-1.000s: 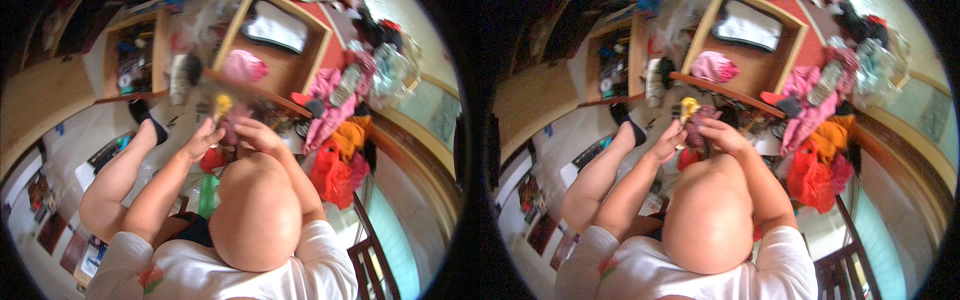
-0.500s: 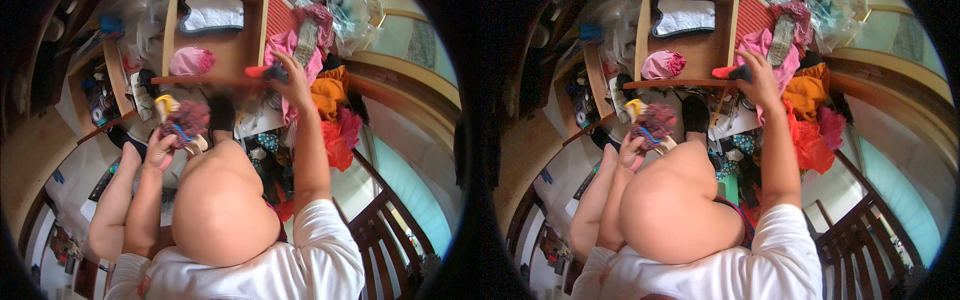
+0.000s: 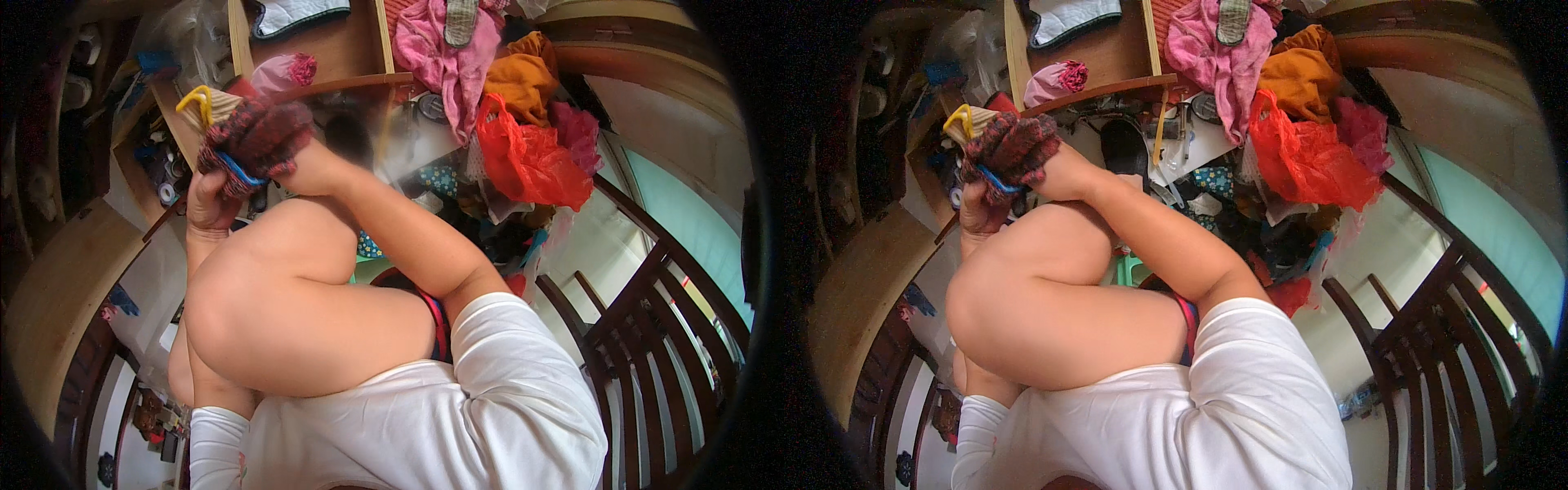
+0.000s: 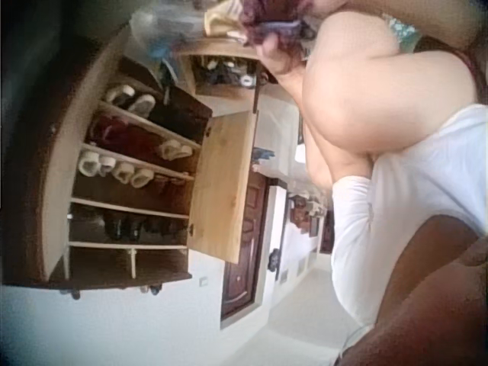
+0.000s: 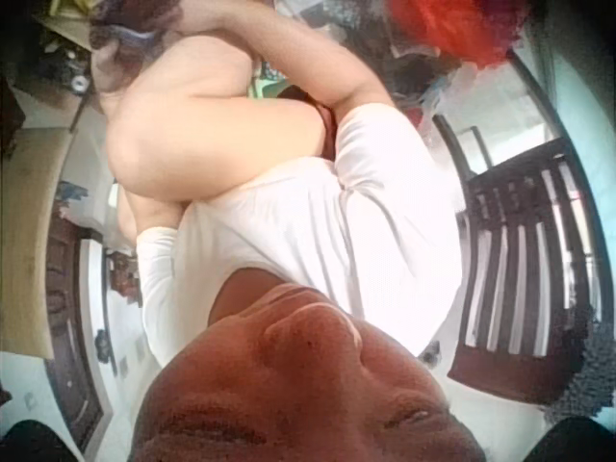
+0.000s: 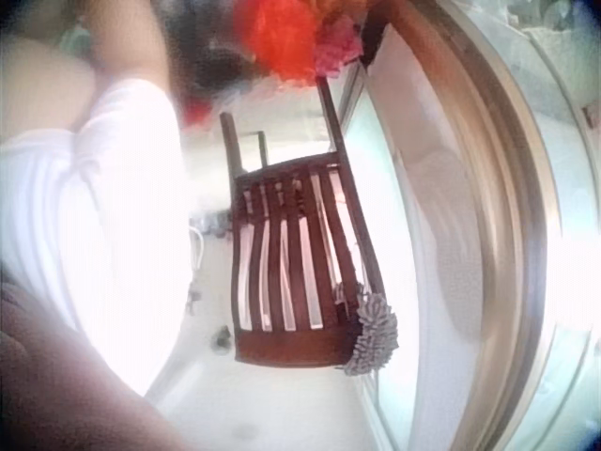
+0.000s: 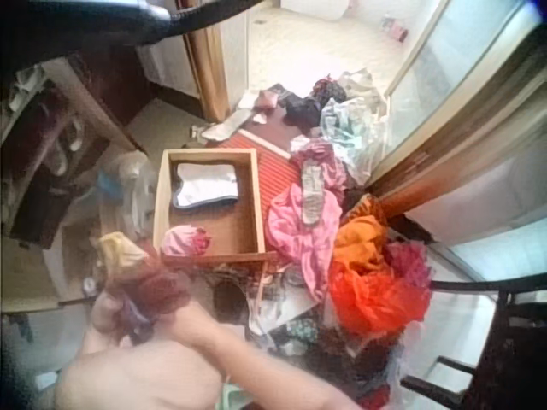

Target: The person sorts through a pile of clothes and miscellaneous items, picking up socks, a mesh bag, and a small plush toy, placing some items into a wooden drawer.

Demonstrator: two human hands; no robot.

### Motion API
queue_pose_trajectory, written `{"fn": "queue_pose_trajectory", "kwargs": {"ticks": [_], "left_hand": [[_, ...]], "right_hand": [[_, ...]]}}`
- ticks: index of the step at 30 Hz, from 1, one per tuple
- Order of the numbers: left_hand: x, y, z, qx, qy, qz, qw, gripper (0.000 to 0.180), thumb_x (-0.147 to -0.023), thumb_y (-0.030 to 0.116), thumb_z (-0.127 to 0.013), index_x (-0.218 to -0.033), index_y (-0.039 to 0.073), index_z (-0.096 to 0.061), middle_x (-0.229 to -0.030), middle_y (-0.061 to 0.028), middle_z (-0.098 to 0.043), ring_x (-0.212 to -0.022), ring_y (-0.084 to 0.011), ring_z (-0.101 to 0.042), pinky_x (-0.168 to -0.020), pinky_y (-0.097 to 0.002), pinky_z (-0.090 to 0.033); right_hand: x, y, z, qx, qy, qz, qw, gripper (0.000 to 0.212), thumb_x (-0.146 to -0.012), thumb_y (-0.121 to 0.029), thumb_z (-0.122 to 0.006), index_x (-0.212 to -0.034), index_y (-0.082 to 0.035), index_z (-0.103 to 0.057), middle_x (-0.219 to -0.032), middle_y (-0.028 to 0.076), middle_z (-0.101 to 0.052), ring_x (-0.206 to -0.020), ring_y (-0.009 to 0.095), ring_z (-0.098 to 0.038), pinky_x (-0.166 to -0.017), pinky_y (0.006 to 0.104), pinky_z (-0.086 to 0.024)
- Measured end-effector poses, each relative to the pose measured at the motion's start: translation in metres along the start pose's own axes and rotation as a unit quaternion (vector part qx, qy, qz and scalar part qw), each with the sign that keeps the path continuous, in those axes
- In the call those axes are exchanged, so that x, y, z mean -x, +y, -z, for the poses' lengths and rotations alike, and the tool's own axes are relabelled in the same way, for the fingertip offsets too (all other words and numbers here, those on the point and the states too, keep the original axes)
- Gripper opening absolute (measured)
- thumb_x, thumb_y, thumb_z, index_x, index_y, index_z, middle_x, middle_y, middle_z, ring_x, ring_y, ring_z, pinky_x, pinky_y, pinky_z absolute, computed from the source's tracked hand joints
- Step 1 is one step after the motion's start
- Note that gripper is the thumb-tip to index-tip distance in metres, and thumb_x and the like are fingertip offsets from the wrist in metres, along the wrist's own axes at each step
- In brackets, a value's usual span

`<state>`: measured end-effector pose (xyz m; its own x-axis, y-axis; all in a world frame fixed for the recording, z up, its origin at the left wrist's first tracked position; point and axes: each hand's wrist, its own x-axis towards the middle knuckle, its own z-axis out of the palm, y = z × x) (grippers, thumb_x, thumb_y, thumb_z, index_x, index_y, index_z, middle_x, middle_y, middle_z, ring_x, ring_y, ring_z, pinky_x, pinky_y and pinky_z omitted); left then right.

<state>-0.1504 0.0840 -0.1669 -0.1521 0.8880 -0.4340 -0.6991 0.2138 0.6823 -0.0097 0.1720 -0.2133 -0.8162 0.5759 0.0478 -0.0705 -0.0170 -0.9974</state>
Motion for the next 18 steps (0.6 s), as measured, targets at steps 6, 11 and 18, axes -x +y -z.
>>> {"fn": "queue_pose_trajectory", "kwargs": {"ticks": [6, 11, 18], "left_hand": [[0.091, 0.042, 0.070, -0.029, 0.210, -0.045, 0.976, 0.066, -0.073, 0.022, -0.066, -0.130, 0.006, -0.039, -0.125, -0.0108, -0.050, -0.112, -0.0278, -0.051, -0.099, -0.0404, -0.039], [0.167, 0.095, 0.110, -0.025, 0.299, -0.114, 0.947, 0.060, -0.076, 0.022, -0.065, -0.129, 0.007, -0.042, -0.125, -0.0099, -0.051, -0.113, -0.0272, -0.049, -0.100, -0.0411, -0.037], [0.238, 0.151, 0.127, -0.062, 0.383, -0.173, 0.905, 0.053, -0.080, 0.023, -0.063, -0.128, 0.007, -0.045, -0.126, -0.0092, -0.051, -0.115, -0.0274, -0.048, -0.101, -0.0425, -0.035]], "right_hand": [[0.103, 0.028, 0.105, 0.173, -0.014, -0.169, 0.970, 0.053, -0.074, -0.022, -0.069, -0.123, -0.010, -0.050, -0.120, 0.013, -0.053, -0.108, 0.028, -0.052, -0.089, 0.0341, -0.044], [0.292, 0.076, 0.251, 0.429, 0.079, -0.369, 0.821, 0.060, -0.071, -0.006, -0.060, -0.128, -0.020, -0.045, -0.133, 0.012, -0.042, -0.125, 0.030, -0.036, -0.103, 0.0374, -0.030], [0.344, 0.058, 0.289, 0.717, 0.051, -0.223, 0.659, 0.057, -0.072, -0.002, -0.057, -0.126, -0.016, -0.047, -0.131, 0.013, -0.044, -0.120, 0.033, -0.041, -0.099, 0.0397, -0.034]]}}
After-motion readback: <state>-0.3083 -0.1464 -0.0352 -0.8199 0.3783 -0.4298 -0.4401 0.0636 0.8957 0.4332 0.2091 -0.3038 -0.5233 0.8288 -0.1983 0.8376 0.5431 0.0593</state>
